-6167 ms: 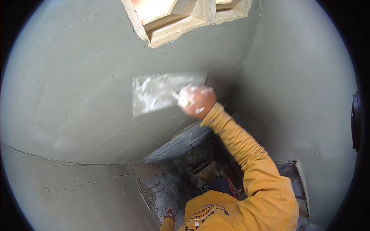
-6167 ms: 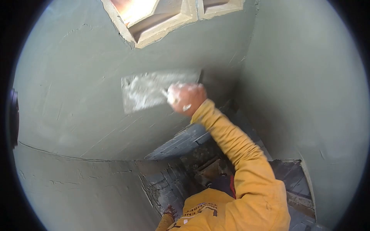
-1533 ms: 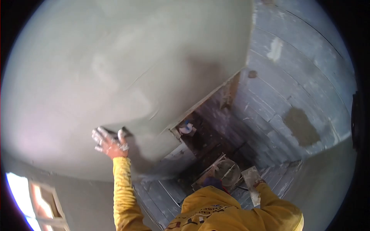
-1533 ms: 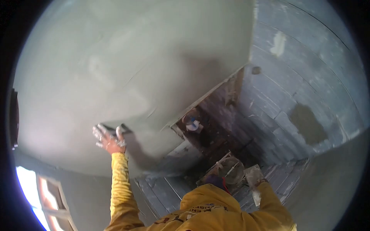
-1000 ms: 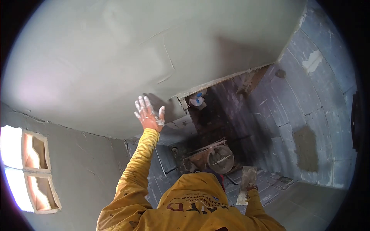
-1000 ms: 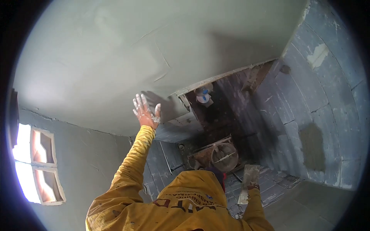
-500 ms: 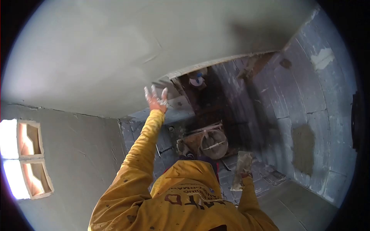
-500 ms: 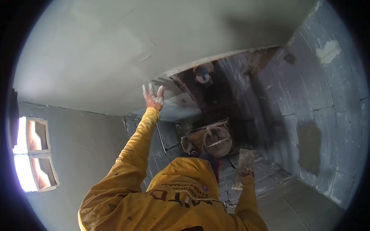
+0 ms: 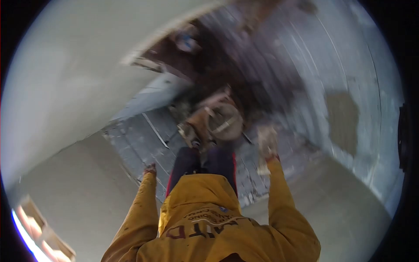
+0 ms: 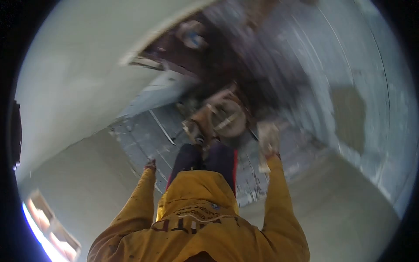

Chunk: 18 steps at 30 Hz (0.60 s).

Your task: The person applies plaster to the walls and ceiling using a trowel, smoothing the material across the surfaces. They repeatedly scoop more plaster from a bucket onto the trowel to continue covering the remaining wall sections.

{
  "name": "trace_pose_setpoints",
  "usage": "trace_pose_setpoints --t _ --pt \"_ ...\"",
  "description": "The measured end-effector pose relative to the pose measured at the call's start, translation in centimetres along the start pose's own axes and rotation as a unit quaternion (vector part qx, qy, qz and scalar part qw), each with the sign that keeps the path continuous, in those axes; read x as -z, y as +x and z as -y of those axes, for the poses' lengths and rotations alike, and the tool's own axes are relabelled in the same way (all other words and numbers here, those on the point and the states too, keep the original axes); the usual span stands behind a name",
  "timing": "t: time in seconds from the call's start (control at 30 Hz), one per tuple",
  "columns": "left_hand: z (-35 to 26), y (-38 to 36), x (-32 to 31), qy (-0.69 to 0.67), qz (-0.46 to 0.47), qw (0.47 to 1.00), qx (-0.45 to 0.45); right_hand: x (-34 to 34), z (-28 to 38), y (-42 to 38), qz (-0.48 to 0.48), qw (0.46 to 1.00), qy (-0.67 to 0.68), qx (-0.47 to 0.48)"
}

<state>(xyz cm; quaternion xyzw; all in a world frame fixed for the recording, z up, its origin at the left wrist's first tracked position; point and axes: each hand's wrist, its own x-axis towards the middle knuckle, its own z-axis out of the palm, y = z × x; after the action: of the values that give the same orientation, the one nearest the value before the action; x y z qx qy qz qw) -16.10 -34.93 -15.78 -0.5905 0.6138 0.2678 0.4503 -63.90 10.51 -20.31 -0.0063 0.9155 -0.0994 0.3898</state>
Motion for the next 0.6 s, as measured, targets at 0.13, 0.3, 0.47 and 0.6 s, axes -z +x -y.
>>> trace_pose_setpoints --t 0.13,0.3,0.47,0.6 --pt "-3.9 2.2 -2.0 -0.167 -0.001 0.983 -0.077 -3.5 2.7 0.4 -0.055 0.996 0.073 -0.008" --pt "-20.0 2.8 -4.1 -0.123 0.044 0.945 -0.301 -11.9 3.5 2.0 -0.078 0.982 0.174 -0.002" --pt "-33.0 8.1 -11.2 -0.139 -0.064 0.834 -0.530 -21.5 3.3 5.3 -0.103 0.961 0.257 0.012" --pt "-34.2 13.9 -13.5 -0.276 0.276 0.848 -0.360 -24.8 4.3 6.6 -0.052 0.964 0.262 0.004"
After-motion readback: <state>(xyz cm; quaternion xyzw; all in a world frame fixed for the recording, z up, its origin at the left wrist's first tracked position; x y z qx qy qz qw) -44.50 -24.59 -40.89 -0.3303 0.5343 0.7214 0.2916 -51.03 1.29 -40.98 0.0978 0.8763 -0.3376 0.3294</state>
